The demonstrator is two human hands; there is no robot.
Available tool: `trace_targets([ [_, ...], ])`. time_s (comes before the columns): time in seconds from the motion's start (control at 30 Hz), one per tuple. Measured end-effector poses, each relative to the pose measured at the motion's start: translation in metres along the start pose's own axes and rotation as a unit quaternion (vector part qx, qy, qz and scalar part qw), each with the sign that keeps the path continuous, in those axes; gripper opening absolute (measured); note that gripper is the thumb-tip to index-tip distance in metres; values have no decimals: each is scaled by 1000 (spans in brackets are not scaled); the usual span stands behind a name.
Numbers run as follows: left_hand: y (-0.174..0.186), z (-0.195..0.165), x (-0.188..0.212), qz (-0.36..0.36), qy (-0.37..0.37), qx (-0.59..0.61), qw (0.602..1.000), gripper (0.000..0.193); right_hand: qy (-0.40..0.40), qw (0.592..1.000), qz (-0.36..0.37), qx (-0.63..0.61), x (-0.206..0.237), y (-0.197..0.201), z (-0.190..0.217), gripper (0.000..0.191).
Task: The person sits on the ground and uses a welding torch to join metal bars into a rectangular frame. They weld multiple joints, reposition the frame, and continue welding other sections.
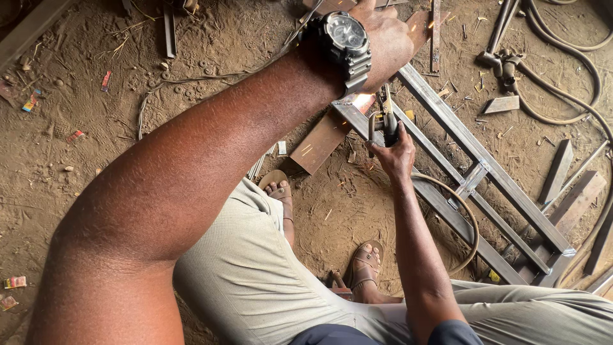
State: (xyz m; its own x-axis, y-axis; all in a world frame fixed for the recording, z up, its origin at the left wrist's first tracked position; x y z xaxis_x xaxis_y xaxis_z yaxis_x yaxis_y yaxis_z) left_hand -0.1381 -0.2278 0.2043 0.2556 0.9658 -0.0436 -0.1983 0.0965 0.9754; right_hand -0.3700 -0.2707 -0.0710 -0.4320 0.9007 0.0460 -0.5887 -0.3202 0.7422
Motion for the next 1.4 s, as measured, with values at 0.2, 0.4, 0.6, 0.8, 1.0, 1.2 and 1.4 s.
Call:
trace_targets([
  [0.2,0,1,-2,38,1,5,999,31,-3,1000,-1,-7,-1,-1,-1,110],
  [0.4,5,-1,9,-18,-2,0,1000,45,24,999,-15,18,-2,-2,2,91],
  [0.6,6,-5,8,-6,4,2,1000,44,48,997,-20,-53,-4,5,1,93],
  [0.8,6,-7,12,-2,8,1,1000,43,15,998,-8,-55,-4,1,-7,100],
  [1.0,3,-4,7,1,13,1,1000,42,-10,1000,-6,-6,-4,-1,-8,112],
  [1.2,3,-1,1,3,18,-11,1000,41,-2,1000,0,-3,-3,-2,-8,113],
  [1.4,14,-2,13,-42,13,-22,999,38,-2,1000,-3,3,-4,-3,-10,115],
])
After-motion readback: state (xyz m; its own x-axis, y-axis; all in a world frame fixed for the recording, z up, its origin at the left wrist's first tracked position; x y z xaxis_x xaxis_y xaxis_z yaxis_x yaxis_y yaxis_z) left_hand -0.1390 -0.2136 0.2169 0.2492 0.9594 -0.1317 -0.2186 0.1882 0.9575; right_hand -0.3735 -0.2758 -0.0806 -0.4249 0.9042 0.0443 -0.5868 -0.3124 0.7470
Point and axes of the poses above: each hand's wrist, its own x-axis away from the middle knuckle, its own y-axis out of the back of the hand, z = x × y, the point moved 7 cm from there along -x, towards the middle knuckle, and after that the axes turned 7 degrees about -x, right-handed, at the moved point
